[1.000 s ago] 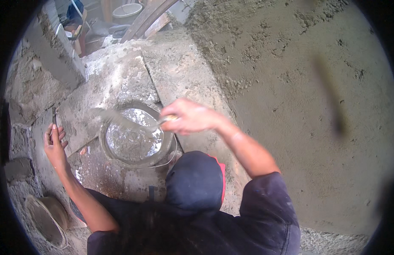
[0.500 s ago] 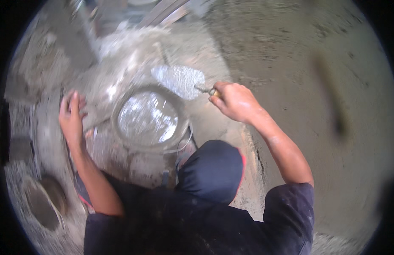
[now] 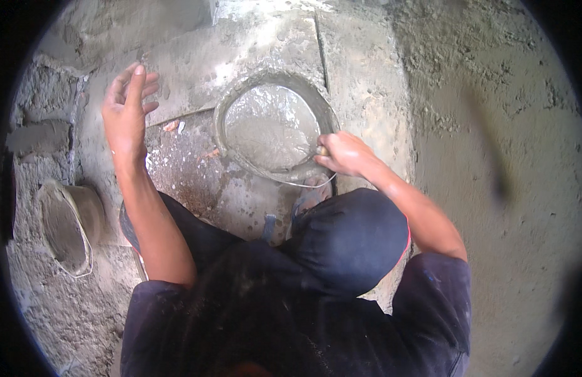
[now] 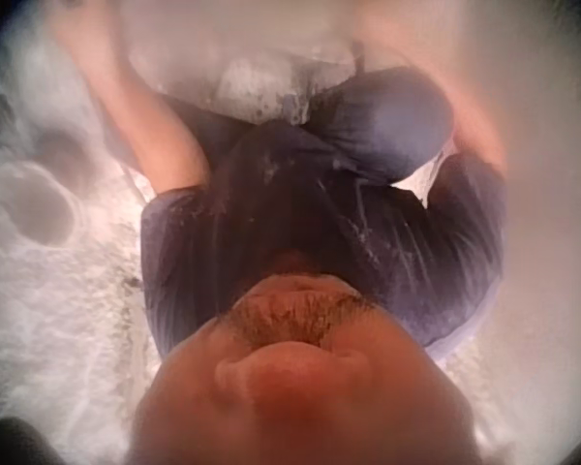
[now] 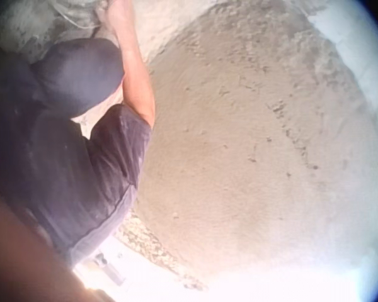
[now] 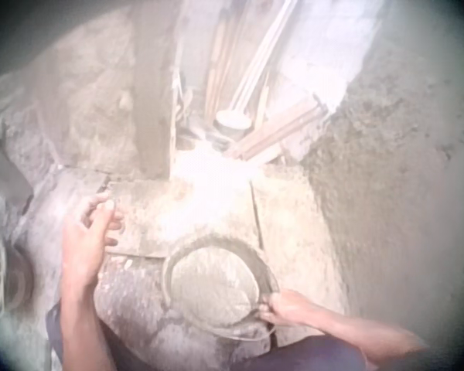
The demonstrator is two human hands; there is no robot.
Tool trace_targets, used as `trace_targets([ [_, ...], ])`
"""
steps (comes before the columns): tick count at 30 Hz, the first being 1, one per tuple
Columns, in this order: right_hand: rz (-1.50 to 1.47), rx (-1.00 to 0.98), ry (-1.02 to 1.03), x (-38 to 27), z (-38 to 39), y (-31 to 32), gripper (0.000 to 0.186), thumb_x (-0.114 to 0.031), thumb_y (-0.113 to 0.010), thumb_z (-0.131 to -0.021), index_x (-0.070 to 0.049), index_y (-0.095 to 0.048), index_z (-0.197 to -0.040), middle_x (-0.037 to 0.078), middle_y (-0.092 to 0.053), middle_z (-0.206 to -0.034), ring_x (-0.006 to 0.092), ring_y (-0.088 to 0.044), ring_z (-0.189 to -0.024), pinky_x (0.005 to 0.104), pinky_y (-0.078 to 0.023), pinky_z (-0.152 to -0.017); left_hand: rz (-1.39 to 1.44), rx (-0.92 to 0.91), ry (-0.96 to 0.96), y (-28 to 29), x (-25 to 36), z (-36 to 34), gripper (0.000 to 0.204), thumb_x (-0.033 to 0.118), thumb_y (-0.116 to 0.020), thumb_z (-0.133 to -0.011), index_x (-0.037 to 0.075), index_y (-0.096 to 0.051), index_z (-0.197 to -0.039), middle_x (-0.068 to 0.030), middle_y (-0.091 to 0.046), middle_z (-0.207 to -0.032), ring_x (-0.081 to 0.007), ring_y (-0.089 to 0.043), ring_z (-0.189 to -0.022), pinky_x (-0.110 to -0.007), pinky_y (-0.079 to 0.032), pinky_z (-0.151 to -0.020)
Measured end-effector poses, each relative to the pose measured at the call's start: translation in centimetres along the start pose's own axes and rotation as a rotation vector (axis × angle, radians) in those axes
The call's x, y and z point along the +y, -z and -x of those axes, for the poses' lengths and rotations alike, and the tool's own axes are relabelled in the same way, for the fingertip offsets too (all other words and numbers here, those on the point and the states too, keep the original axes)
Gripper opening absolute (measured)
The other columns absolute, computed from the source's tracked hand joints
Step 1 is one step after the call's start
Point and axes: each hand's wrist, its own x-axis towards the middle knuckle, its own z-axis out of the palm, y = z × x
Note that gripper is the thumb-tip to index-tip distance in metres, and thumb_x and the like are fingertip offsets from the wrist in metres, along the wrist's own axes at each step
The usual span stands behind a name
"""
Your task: The person applies wet plaster from a bucket onto a wall using a trowel and then smooths it out with a large rectangular float.
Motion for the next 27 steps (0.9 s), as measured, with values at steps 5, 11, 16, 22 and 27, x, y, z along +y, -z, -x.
trace_targets([
  [5, 0.138, 0.184, -0.132, 1.0, 2.7, 1.2, 0.029, -0.032, -0.062, -0.092, -0.003, -0.057, -0.098, 0.022, -0.068, -0.080, 0.0425, -0.067, -0.078, 0.0519, -0.052, -0.073, -0.041, -0.039, 0.030, -2.7, -0.2, -0.8, 0.053, 0.038, -0.067, -0.094, -0.001, -0.057, -0.129, -0.0129, -0.072, -0.104, -0.0202, -0.068, -0.097, -0.031, -0.054, -0.073],
  [11, -0.186, 0.430, 0.142, 0.2, 2.9, 3.2, 0.026, -0.020, -0.068, -0.086, 0.000, -0.061, -0.101, 0.021, -0.064, -0.078, 0.0397, -0.066, -0.078, 0.0461, -0.053, -0.068, -0.090, -0.050, 0.079, -2.7, -4.2, -2.4, 0.053, 0.041, -0.064, -0.096, 0.002, -0.057, -0.131, -0.0140, -0.070, -0.111, -0.0218, -0.067, -0.100, -0.034, -0.053, -0.077],
  [16, -1.034, 0.034, -0.191, 5.9, 6.7, 6.7, 0.021, -0.023, -0.069, -0.091, -0.006, -0.068, -0.103, 0.008, -0.066, -0.073, 0.0160, -0.065, -0.064, 0.0302, -0.051, -0.047, -0.124, -0.070, 0.067, -3.7, -3.0, -2.1, 0.053, 0.041, -0.064, -0.096, 0.003, -0.057, -0.132, -0.0130, -0.070, -0.110, -0.0212, -0.066, -0.102, -0.034, -0.052, -0.078],
  [22, -0.517, 1.182, -0.702, 16.1, 15.5, 14.1, 0.025, -0.027, -0.052, -0.102, -0.007, -0.059, -0.088, -0.002, -0.050, -0.065, 0.0074, -0.044, -0.052, 0.0291, -0.040, -0.044, -0.089, -0.079, 0.050, -6.0, -2.3, -0.4, 0.052, 0.039, -0.064, -0.096, 0.002, -0.056, -0.132, -0.0123, -0.070, -0.109, -0.0208, -0.066, -0.102, -0.032, -0.052, -0.076],
  [27, 0.148, 0.748, -0.346, 5.0, 10.4, 12.1, 0.024, -0.028, -0.060, -0.098, -0.005, -0.061, -0.094, 0.007, -0.060, -0.069, 0.0193, -0.061, -0.063, 0.0380, -0.047, -0.054, -0.067, -0.074, 0.041, -4.2, -3.1, -1.7, 0.051, 0.038, -0.065, -0.095, 0.002, -0.058, -0.130, -0.0118, -0.072, -0.104, -0.0195, -0.068, -0.097, -0.031, -0.052, -0.073],
])
